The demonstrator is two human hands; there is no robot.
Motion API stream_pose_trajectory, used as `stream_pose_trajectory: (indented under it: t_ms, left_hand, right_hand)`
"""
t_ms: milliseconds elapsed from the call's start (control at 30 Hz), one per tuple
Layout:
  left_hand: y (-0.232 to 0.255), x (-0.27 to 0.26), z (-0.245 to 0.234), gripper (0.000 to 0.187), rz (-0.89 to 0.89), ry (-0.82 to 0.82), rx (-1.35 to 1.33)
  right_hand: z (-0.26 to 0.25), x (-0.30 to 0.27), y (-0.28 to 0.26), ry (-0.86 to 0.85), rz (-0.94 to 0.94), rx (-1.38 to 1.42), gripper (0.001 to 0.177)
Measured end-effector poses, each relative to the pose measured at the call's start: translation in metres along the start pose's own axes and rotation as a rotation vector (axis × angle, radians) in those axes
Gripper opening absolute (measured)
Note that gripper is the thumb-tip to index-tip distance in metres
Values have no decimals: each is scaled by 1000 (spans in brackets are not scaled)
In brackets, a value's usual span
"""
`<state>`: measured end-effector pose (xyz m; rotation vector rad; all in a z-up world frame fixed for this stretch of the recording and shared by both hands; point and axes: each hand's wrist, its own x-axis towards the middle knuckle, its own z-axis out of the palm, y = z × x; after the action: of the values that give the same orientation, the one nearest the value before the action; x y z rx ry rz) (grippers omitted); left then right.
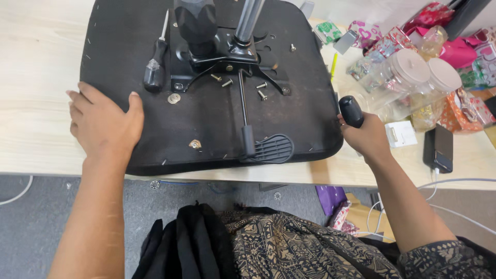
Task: The person assembles a chair base by inserting screws into the underside of the seat and tightening them with a screwdriver. The person handles screws, a screwdriver, and the chair base throughout the clip.
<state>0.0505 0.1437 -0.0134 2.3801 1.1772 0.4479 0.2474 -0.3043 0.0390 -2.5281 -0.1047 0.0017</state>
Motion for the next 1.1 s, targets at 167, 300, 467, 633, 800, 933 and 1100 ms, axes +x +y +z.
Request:
stream_pose_trajectory:
  t_ms: [167,300,467,633,800,933,1100]
  left_hand:
    - [30,-71,0,97,-162,78,129]
    - [44,-114,10,101,-337,152,-51]
    - [64,-144,43,95,-423,370,-482]
    - [88,-127,98,97,-438,487,-363]
    - [82,-106,117,92,-415,598,-185]
    - [64,-77,107,92,-395,499,-151]
    - [50,-32,90,91,-291,439,-189]
  right_hand:
    - [-14,49,5,-105,6,21,27]
    - [-5,82,16,-138,-61,77,31]
    - [8,125,35,-205,-143,124,40]
    - [33,154,31,-127,-381,-21,48]
    - [52,142,27,-82,-577,13,48]
    - [51,113,8,-126,-421,-30,39]
    - [54,86,-13,-67,-467,-53,52]
